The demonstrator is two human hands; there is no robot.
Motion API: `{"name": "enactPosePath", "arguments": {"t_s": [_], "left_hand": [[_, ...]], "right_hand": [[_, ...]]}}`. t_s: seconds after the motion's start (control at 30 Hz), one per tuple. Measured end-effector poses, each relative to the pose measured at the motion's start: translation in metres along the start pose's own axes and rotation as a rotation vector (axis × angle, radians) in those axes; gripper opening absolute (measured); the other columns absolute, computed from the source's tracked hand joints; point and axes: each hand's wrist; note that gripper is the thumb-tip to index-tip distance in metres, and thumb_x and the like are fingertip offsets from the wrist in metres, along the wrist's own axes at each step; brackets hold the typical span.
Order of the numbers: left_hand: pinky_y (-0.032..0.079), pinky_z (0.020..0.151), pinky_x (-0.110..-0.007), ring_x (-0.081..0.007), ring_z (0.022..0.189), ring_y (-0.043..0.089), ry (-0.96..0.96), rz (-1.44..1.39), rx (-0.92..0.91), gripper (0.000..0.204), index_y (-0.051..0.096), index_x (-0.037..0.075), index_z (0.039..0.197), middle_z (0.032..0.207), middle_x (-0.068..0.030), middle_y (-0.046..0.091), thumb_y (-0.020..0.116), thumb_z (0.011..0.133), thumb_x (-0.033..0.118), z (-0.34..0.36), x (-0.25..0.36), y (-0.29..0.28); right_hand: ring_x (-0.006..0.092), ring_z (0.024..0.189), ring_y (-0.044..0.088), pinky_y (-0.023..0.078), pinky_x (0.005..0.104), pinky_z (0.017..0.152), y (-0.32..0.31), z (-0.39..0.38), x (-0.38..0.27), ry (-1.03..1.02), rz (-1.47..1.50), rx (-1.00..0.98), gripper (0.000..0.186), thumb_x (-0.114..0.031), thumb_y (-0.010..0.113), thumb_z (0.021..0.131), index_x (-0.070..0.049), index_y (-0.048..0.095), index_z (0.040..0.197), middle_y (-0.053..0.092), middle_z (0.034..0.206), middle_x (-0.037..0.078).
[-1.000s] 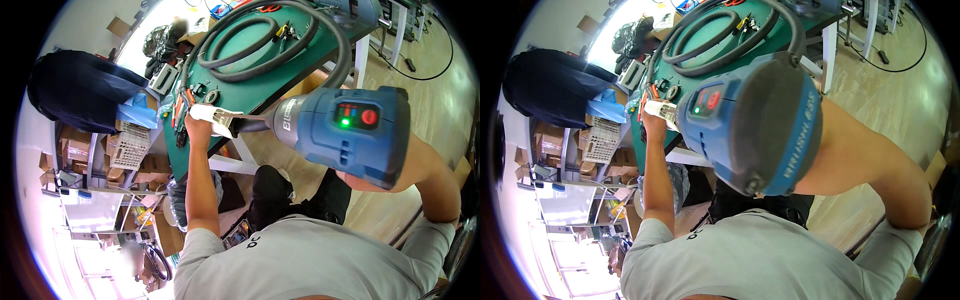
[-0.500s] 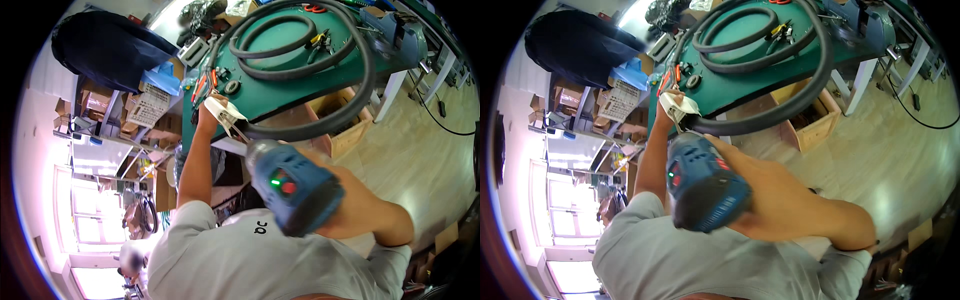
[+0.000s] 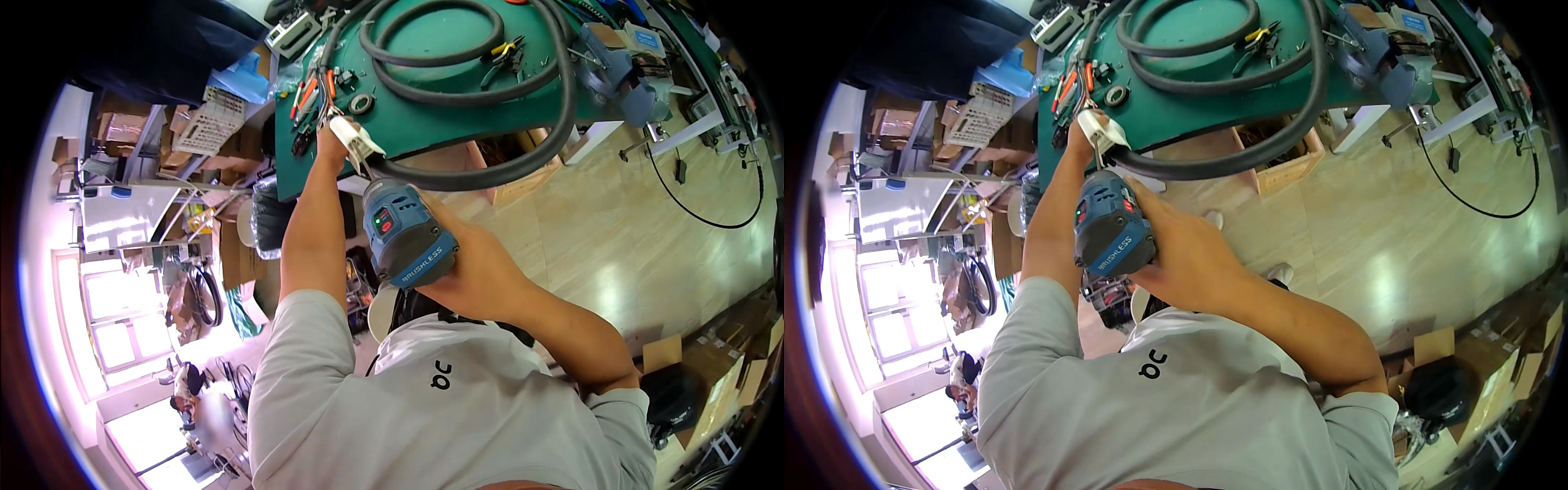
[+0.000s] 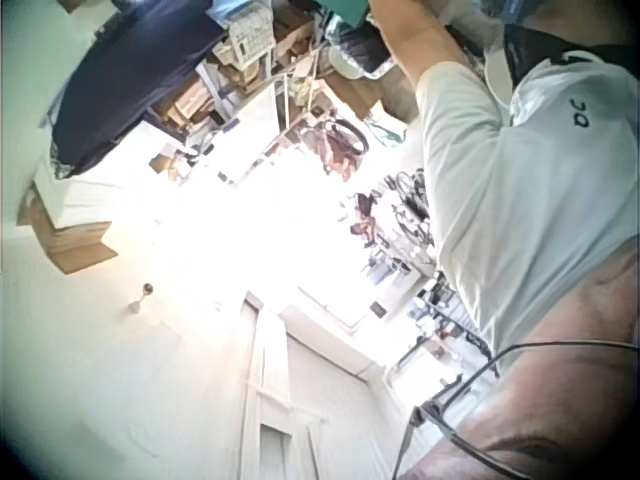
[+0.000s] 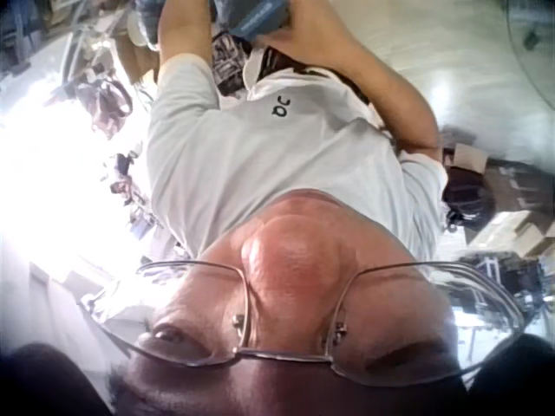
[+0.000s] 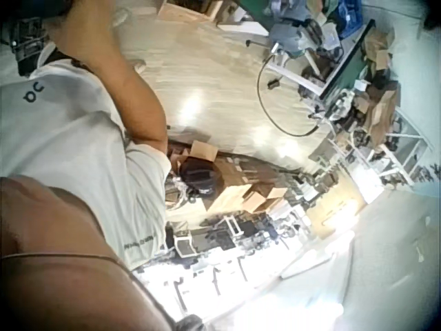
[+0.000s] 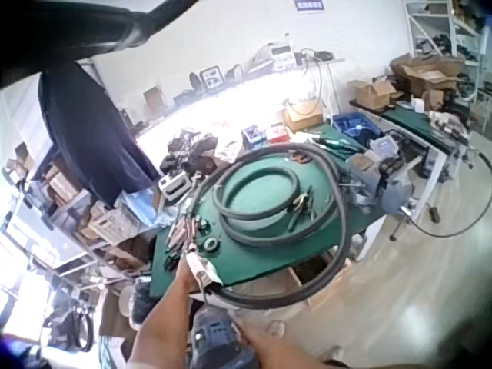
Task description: The person uses a drill to remove screws from a white charging handle, pulls the housing apart to reveal internal wiring, and then uses the drill to work on the internal assembly components.
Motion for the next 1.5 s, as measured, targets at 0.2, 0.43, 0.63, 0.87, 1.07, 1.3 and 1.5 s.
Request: {"name": "enactPosePath", "arguments": {"t_s": [0.2, 0.43, 0.63, 0.87, 1.07, 1.3, 1.5], "left_hand": [[0.054, 0.064, -0.034, -0.0184, 0.074, 0.065, -0.132, -0.326, -0.166, 0.019, 0.065, 0.004, 0.097, 0.084, -0.0053, 0.065, 0.070, 0.079, 0.010, 0.016, -0.001, 0.000], [0.052, 0.062, -0.031, -0.0173, 0.068, 0.061, -0.237, -0.300, -0.285, 0.026, 0.057, 0.004, 0.099, 0.081, -0.0050, 0.060, 0.068, 0.076, 0.009, 0.034, 0.000, -0.006], [0.052, 0.061, -0.031, -0.0181, 0.068, 0.062, -0.238, -0.257, -0.223, 0.025, 0.058, 0.003, 0.097, 0.080, -0.0060, 0.061, 0.069, 0.075, 0.010, 0.029, 0.014, 0.002], [0.053, 0.059, -0.031, -0.0172, 0.068, 0.065, -0.251, -0.274, -0.205, 0.020, 0.064, 0.003, 0.096, 0.080, -0.0041, 0.063, 0.069, 0.077, 0.008, 0.030, 0.008, 0.000], [0.051, 0.058, -0.029, -0.0149, 0.067, 0.063, -0.233, -0.222, -0.228, 0.018, 0.064, 0.002, 0.094, 0.077, -0.0027, 0.062, 0.068, 0.078, 0.007, 0.029, 0.013, 0.000], [0.052, 0.059, -0.030, -0.0161, 0.067, 0.064, -0.171, -0.133, -0.206, 0.016, 0.064, 0.003, 0.094, 0.080, -0.0042, 0.064, 0.067, 0.079, 0.008, 0.027, 0.017, 0.000], [0.054, 0.060, -0.031, -0.0176, 0.069, 0.066, -0.238, -0.203, -0.188, 0.015, 0.064, 0.004, 0.094, 0.080, -0.0048, 0.065, 0.067, 0.080, 0.009, 0.022, 0.023, 0.003]], "right_hand": [[0.0408, 0.087, 0.064, 0.050, 0.0416, 0.076, -0.008, 0.029, -0.020, 0.139, 0.037, -0.045, 0.088, -0.018, 0.073, 0.076, -0.002, 0.024, 0.147, 0.067, 0.091, 0.020], [0.0372, 0.086, 0.066, 0.051, 0.0372, 0.075, -0.020, 0.043, -0.031, 0.165, 0.151, -0.056, 0.087, -0.019, 0.075, 0.077, -0.001, 0.025, 0.147, 0.068, 0.092, 0.017], [0.0353, 0.083, 0.067, 0.051, 0.0369, 0.071, -0.021, 0.046, -0.026, 0.146, 0.161, -0.045, 0.086, -0.018, 0.075, 0.076, -0.002, 0.027, 0.146, 0.068, 0.094, 0.017], [0.0367, 0.079, 0.065, 0.051, 0.0374, 0.070, -0.027, 0.034, -0.036, 0.130, 0.120, -0.020, 0.084, -0.017, 0.073, 0.076, -0.003, 0.028, 0.146, 0.067, 0.091, 0.017], [0.0373, 0.074, 0.064, 0.050, 0.0371, 0.067, -0.029, 0.029, -0.035, 0.093, 0.160, 0.009, 0.084, -0.017, 0.073, 0.076, -0.002, 0.028, 0.146, 0.066, 0.081, 0.016], [0.0378, 0.077, 0.064, 0.050, 0.0375, 0.068, -0.027, 0.038, -0.032, 0.138, 0.198, -0.028, 0.084, -0.018, 0.074, 0.076, -0.001, 0.029, 0.145, 0.066, 0.085, 0.017], [0.0390, 0.084, 0.064, 0.050, 0.0394, 0.070, -0.023, 0.042, -0.034, 0.124, 0.198, -0.015, 0.083, -0.020, 0.074, 0.077, -0.001, 0.029, 0.144, 0.066, 0.095, 0.019]]}}
Point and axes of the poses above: each hand's wrist, its own z-axis towards the middle knuckle, its own y-axis out of the palm, x = y × z
